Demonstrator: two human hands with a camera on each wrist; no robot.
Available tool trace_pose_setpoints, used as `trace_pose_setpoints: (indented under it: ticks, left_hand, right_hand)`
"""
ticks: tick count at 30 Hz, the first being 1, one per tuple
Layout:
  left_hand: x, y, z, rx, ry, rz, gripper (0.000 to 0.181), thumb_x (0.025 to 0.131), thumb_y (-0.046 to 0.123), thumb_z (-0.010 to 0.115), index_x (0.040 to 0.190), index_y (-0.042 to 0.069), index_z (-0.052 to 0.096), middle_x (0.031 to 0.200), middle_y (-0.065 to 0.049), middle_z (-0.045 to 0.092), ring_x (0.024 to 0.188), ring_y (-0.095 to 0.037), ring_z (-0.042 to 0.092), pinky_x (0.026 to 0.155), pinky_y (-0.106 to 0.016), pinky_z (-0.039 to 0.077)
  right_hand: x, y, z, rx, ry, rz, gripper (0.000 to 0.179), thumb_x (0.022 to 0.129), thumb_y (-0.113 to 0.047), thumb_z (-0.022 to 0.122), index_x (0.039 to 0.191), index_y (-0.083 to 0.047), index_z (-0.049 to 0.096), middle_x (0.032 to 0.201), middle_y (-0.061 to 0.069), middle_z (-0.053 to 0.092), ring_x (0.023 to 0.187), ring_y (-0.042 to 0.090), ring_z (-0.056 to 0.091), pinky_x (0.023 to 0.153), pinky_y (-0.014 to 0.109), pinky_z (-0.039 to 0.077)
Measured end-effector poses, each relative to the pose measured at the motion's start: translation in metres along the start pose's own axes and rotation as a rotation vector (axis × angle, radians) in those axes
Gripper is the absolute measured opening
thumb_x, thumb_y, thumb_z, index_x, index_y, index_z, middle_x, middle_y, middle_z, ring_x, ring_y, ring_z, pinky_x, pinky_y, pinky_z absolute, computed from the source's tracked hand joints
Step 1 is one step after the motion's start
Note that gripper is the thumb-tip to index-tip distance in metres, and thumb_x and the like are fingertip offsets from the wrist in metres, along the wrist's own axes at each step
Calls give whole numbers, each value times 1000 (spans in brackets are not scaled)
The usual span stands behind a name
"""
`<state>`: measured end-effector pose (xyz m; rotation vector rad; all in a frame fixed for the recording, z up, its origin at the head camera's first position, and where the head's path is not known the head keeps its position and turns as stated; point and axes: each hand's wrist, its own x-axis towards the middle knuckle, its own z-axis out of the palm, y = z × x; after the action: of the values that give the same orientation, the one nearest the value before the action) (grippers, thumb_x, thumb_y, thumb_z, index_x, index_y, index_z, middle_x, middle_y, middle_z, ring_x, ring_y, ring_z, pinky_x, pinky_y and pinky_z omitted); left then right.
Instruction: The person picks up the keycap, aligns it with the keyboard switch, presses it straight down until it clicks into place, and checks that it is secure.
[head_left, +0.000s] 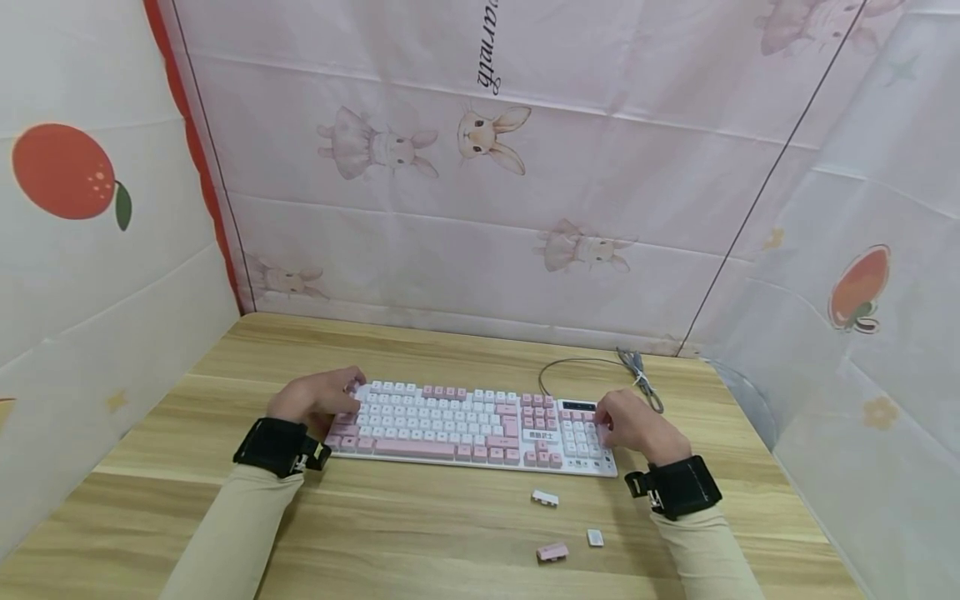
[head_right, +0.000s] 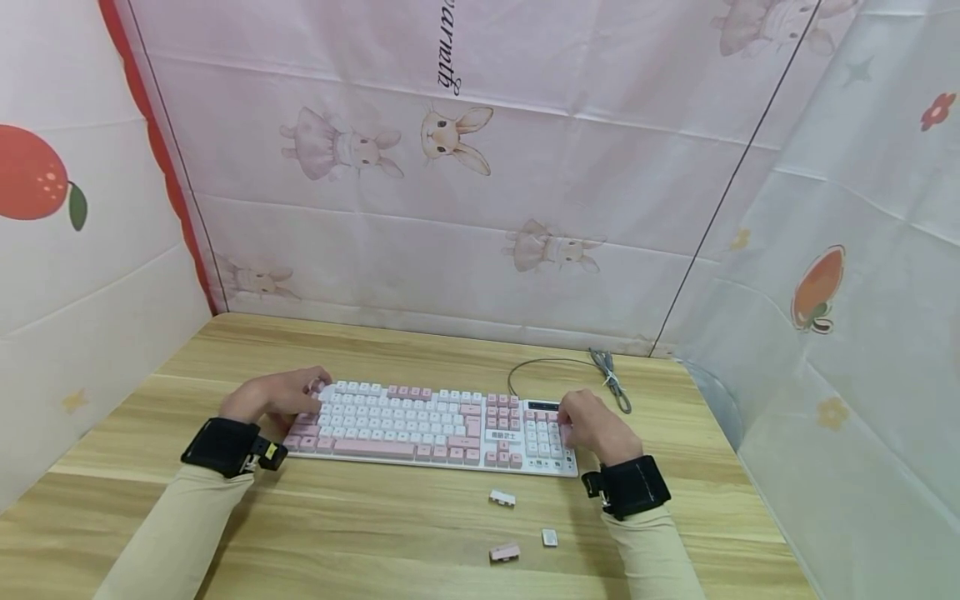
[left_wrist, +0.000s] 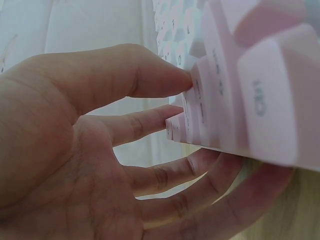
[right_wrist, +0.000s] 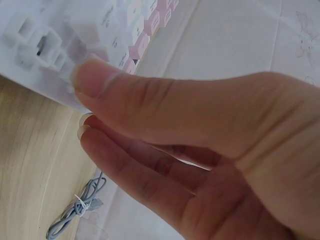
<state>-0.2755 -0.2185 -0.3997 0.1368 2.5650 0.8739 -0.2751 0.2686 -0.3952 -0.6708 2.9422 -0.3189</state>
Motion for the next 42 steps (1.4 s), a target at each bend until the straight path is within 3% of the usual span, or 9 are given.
trace_pose_setpoints:
  ticks: [8, 15, 23, 42]
  left_hand:
    - [0, 0, 0, -4, 1, -5, 56, 94, 11, 60, 146, 2, 41, 139, -30, 47, 108, -37, 59, 76, -46, 60]
    - [-1, -1, 0, -69, -17, -52, 56, 95, 12, 59, 148, 6, 39, 132, -26, 49, 96, -34, 63, 69, -44, 62]
    - [0, -2, 1, -66, -11, -61, 56, 96, 12, 60, 148, 8, 39, 131, -25, 50, 94, -34, 63, 68, -43, 61]
    - [0, -3, 1, -45, -11, -42, 57, 95, 13, 60, 148, 6, 39, 132, -26, 50, 94, -34, 63, 69, -44, 61]
  right_hand:
    - [0, 0, -1, -9, -4, 6, 26, 73, 7, 85, 97, 0, 79, 88, 8, 72, 77, 15, 59, 70, 32, 55]
    - [2, 1, 2, -15, 4, 16, 27, 73, 7, 84, 98, 1, 79, 89, 8, 73, 76, 15, 58, 70, 31, 54]
    - [2, 2, 2, -20, 14, 12, 26, 72, 8, 84, 97, 0, 80, 87, 7, 72, 76, 15, 58, 70, 31, 54]
    - [5, 7, 4, -12, 36, -12, 28, 69, 8, 87, 94, -1, 79, 84, 6, 72, 75, 13, 59, 68, 28, 53]
